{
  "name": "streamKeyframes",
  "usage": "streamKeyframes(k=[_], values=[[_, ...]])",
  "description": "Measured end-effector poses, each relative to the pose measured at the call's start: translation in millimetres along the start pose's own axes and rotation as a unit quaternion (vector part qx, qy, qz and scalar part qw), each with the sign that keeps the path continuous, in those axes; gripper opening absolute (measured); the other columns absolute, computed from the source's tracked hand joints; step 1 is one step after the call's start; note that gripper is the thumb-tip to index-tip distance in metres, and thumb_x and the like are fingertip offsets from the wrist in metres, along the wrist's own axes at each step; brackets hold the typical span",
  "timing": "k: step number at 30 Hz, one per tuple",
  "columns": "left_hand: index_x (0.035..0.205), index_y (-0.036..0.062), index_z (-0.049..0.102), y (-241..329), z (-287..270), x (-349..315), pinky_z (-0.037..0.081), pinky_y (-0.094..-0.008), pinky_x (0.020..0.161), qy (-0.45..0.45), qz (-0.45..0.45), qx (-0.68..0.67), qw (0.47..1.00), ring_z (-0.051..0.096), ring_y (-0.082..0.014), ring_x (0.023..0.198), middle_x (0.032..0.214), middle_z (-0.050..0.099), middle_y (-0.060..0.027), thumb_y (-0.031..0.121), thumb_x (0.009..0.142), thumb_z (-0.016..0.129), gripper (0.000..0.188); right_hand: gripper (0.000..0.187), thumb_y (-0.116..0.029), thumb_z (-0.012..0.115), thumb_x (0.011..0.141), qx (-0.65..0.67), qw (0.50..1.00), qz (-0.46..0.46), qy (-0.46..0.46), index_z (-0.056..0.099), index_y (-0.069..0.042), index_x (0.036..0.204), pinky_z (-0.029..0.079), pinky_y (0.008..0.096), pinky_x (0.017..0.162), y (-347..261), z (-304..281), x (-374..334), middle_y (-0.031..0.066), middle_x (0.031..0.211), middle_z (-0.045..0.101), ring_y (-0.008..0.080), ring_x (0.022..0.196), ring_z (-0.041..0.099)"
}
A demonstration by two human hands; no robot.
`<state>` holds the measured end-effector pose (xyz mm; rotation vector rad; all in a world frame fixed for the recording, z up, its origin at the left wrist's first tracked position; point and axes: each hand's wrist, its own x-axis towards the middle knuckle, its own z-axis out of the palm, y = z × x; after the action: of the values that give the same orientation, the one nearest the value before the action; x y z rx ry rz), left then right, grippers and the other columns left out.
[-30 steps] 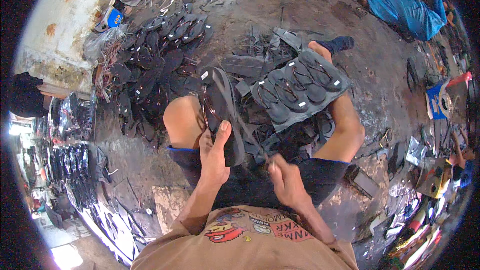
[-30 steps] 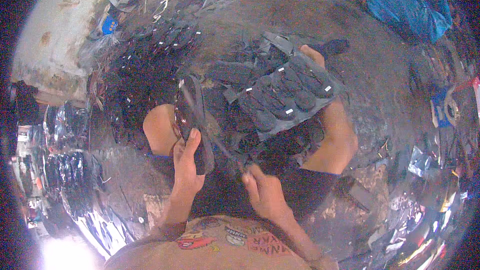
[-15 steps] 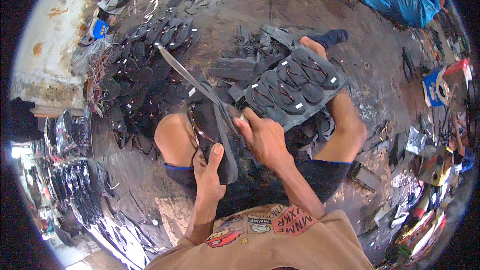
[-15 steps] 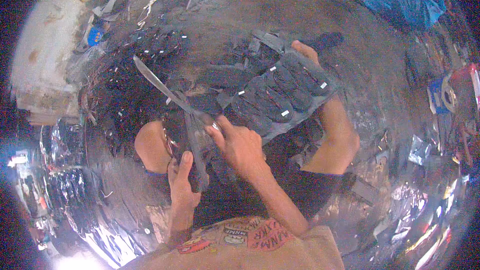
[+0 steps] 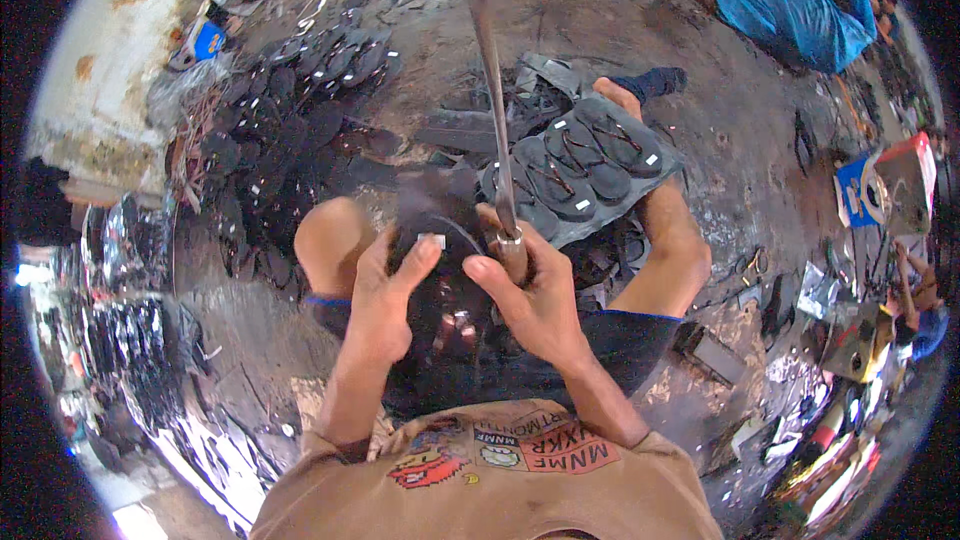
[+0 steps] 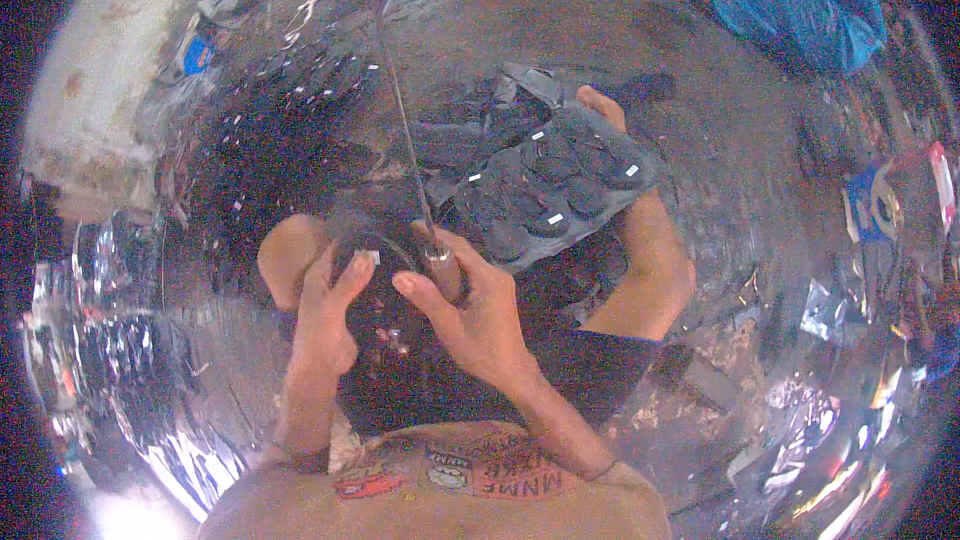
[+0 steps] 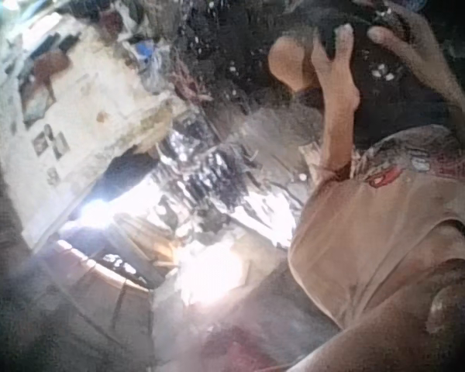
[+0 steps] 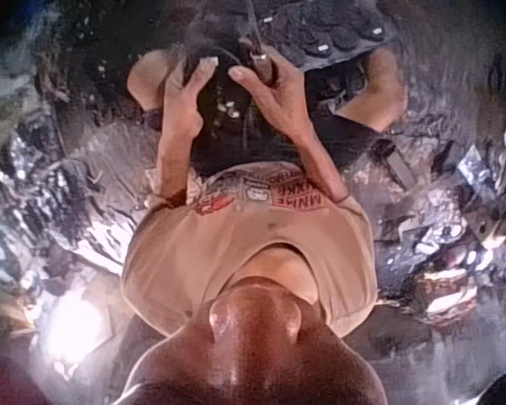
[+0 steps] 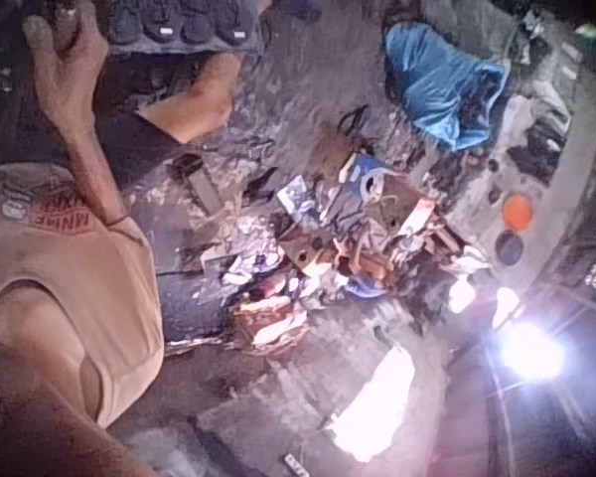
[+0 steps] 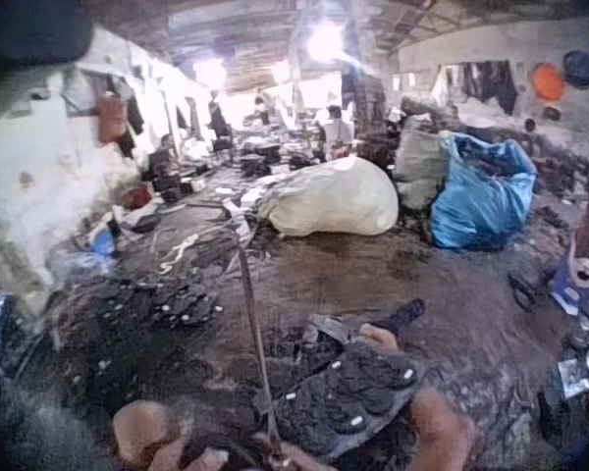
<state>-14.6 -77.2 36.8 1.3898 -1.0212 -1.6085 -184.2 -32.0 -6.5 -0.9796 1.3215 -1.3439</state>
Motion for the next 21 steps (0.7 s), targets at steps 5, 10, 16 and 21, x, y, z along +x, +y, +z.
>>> streamKeyframes(k=[5, 10, 16, 21], values=[[0.12, 0.0049, 0.067, 7, -30, -26, 0.061, -0.0321, 0.082, -0.025, -0.1, -0.142, 0.985, 0.073, -0.0141, 0.096, 0.106, 0.074, -0.0021, 0.025, 0.104, 0.066, 0.025, 0.044, -0.042, 0.049, 0.11, -0.116, 0.991, 0.035, -0.062, 0.065, -0.002, 0.118, 0.039, 0.0299, 0.053, 11, -46, -95, 0.0051, 0.068, 0.059, 0.0116, 0.056, 0.051], [0.129, 0.0035, 0.063, -14, -36, -41, 0.058, -0.0352, 0.087, -0.013, -0.143, -0.165, 0.976, 0.07, -0.0195, 0.099, 0.111, 0.072, -0.0051, 0.036, 0.104, 0.064, 0.041, 0.044, -0.044, 0.05, 0.106, -0.235, 0.949, 0.15, -0.148, 0.064, -0.002, 0.114, 0.05, 0.0496, 0.065, 28, -77, -201, 0.0259, 0.081, 0.067, 0.0454, 0.073, 0.065], [0.134, 0.0029, 0.059, -9, -33, -38, 0.061, -0.0306, 0.083, -0.039, -0.149, -0.145, 0.977, 0.071, -0.0149, 0.1, 0.115, 0.071, -0.0042, 0.024, 0.105, 0.066, 0.037, 0.046, -0.049, 0.053, 0.104, -0.26, 0.935, 0.186, -0.154, 0.059, -0.003, 0.107, 0.049, 0.0577, 0.068, 35, -85, -201, 0.0297, 0.08, 0.064, 0.0542, 0.079, 0.065], [0.139, 0.0024, 0.056, 2, -42, -30, 0.053, -0.0328, 0.097, -0.075, -0.154, -0.017, 0.985, 0.065, -0.014, 0.11, 0.121, 0.069, -0.0048, 0.024, 0.104, 0.068, 0.043, 0.044, -0.047, 0.052, 0.105, -0.298, 0.922, 0.132, -0.21, 0.058, -0.005, 0.111, 0.049, 0.0585, 0.069, 39, -63, -100, 0.0288, 0.077, 0.064, 0.0529, 0.079, 0.065]])
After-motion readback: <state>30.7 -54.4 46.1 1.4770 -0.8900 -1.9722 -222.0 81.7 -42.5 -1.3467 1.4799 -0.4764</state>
